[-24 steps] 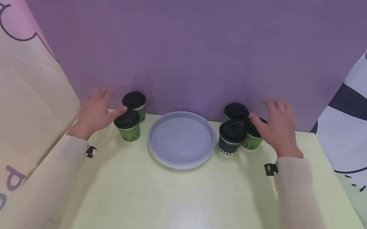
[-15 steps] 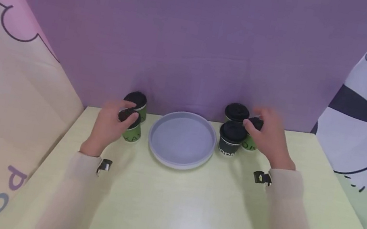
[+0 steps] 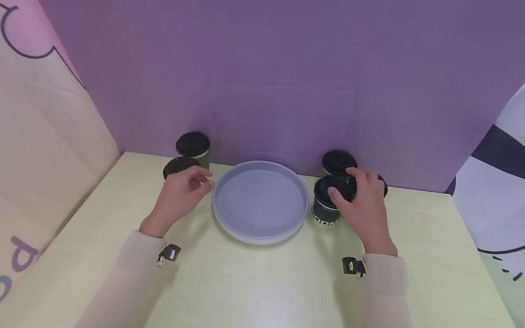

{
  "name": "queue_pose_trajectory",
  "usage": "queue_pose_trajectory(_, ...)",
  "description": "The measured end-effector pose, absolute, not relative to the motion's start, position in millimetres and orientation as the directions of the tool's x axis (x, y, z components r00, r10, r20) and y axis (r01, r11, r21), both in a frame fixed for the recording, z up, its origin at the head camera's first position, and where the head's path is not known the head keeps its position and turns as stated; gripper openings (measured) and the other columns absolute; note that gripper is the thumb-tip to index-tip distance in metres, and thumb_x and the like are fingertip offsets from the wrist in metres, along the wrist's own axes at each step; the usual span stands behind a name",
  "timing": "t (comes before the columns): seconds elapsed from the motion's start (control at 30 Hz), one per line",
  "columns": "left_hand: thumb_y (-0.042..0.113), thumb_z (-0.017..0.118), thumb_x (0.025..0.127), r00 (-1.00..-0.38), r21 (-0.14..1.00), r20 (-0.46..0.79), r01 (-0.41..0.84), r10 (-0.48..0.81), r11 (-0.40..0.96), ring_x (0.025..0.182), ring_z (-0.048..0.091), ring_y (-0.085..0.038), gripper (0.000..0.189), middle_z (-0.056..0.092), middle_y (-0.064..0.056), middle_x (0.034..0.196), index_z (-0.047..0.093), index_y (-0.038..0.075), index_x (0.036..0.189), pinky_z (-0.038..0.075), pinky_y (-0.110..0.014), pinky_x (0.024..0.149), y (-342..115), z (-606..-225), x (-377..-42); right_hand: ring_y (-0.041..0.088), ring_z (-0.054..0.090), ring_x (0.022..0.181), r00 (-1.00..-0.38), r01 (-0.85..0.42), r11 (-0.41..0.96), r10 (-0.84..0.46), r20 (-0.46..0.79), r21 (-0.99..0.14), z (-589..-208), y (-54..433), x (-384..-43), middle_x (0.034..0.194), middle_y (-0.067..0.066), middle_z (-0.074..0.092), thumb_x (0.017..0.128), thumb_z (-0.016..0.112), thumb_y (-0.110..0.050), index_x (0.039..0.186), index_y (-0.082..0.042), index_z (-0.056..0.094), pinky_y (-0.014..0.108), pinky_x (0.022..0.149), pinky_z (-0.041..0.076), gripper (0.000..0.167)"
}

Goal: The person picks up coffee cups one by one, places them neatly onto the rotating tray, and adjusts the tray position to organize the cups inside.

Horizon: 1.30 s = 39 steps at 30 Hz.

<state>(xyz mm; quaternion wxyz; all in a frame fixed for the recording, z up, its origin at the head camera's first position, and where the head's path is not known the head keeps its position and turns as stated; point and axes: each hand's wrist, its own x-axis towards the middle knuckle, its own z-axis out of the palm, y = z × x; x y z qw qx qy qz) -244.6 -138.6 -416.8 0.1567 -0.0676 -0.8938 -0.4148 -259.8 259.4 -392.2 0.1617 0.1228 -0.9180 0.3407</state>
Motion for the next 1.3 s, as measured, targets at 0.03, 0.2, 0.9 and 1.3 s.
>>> queue_pose_trajectory(0.03, 0.025, 0.069, 0.096, -0.948, 0.72, 0.319, 0.232, -0.015, 0.655, 0.091, 0.071, -0.025, 0.029, 0.075, -0.012, 0.106, 0.071, 0.009, 0.12, 0.058, -0.041, 0.078, -137, -419, -245, 0.051, 0.037, 0.131, -0.922, -0.325, 0.752, -0.118, 0.369, -0.574, -394, 258, -260, 0.144, 0.032, 0.042, 0.095, 0.073, -0.029, 0.144, 0.002, 0.047, 0.067, 0.105, 0.036, 0.064)
queue_pose_trajectory(0.2, 0.023, 0.069, 0.095, -0.966, 0.722, 0.258, 0.172, -0.03, 0.67, 0.088, 0.072, -0.027, 0.037, 0.073, -0.018, 0.116, 0.068, 0.007, 0.128, 0.058, -0.043, 0.075, -126, -428, -243, 0.052, 0.032, 0.13, -0.939, -0.284, 0.805, -0.124, 0.32, -0.522, -405, 252, -261, 0.147, 0.033, 0.037, 0.092, 0.075, -0.039, 0.149, -0.001, 0.043, 0.07, 0.102, 0.037, 0.076)
queue_pose_trajectory(0.9, 0.023, 0.073, 0.094, -0.995, 0.69, 0.095, 0.042, -0.033, 0.722, 0.11, 0.069, -0.036, 0.059, 0.07, -0.022, 0.124, 0.052, 0.006, 0.146, 0.057, -0.05, 0.092, -119, -461, -247, 0.053, 0.036, 0.118, -0.94, -0.222, 0.893, -0.089, 0.33, -0.391, -422, 238, -265, 0.148, 0.035, 0.041, 0.088, 0.076, -0.043, 0.154, 0.004, 0.038, 0.063, 0.099, 0.034, 0.09)
queue_pose_trajectory(1.3, 0.026, 0.069, 0.098, -0.999, 0.744, -0.019, -0.032, -0.026, 0.668, 0.112, 0.07, -0.036, 0.062, 0.071, -0.024, 0.123, 0.046, 0.003, 0.15, 0.056, -0.049, 0.096, -123, -470, -249, 0.054, 0.041, 0.11, -0.936, -0.231, 0.915, -0.116, 0.334, -0.331, -426, 239, -273, 0.148, 0.035, 0.045, 0.085, 0.077, -0.048, 0.156, 0.0, 0.035, 0.062, 0.093, 0.037, 0.095)
